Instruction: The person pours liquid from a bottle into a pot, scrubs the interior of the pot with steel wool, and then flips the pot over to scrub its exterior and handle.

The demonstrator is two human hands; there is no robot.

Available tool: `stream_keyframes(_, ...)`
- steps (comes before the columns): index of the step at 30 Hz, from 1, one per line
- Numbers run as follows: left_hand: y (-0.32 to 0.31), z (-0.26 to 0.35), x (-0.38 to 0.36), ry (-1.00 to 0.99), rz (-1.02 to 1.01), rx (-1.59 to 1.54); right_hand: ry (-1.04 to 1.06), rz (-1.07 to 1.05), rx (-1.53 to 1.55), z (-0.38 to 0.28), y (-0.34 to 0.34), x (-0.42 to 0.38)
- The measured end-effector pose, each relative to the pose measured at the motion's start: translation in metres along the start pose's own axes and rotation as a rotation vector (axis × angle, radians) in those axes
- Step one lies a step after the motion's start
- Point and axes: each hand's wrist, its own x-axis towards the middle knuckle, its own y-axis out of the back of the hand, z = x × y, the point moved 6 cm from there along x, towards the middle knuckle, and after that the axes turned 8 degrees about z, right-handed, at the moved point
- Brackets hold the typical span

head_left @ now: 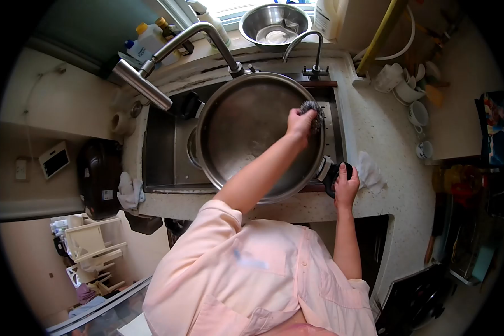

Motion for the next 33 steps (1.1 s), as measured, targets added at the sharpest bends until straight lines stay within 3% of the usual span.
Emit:
stream_keyframes(3,0.008,0.025,0.054,-0.182,0.111,-0.126,0.018,0.003,-0.012,0.001,0.002,-0.001)
stream_keyframes(5,0.031,0.051,0.090,-0.263,0.385,-0.153,0.008,0.008,-0.004,0.004,0.002,-0.001)
stream_keyframes(7,0.062,0.070,0.120,-0.364,0.508,-0.273,-0.003,-0.006,0.022,0.003,0.001,-0.002)
stream_keyframes(8,0.082,0.079,0.128,-0.324,0.631,-0.204,-0.009,-0.011,0.037,0.002,0.000,-0.003)
stream_keyframes(12,0.103,0.098,0.099,-0.153,0.740,-0.305,-0.014,0.007,0.015,-0.002,0.000,-0.005)
stream_keyframes(15,0.059,0.076,0.105,-0.106,0.554,-0.322,0.018,0.014,-0.008,-0.003,0.000,-0.005)
stream_keyframes(17,0.018,0.060,0.060,-0.090,0.446,-0.142,0.032,0.022,-0.045,-0.004,0.001,-0.005)
stream_keyframes(19,-0.009,-0.011,0.087,-0.131,0.184,-0.130,0.033,0.013,-0.058,-0.005,0.000,-0.003)
stream_keyframes(21,-0.011,-0.001,-0.004,-0.018,0.016,0.019,0.053,0.021,-0.090,-0.002,0.002,0.000)
stream_keyframes(24,0.010,-0.005,-0.065,0.063,-0.252,0.321,0.046,0.044,-0.128,0.001,0.005,-0.003)
stream_keyframes(28,0.047,-0.024,-0.095,0.028,-0.529,0.430,0.147,0.089,-0.173,0.008,0.007,0.001)
stream_keyframes(33,0.133,-0.028,-0.122,0.082,-0.713,0.769,0.038,0.098,-0.032,0.011,0.006,-0.006)
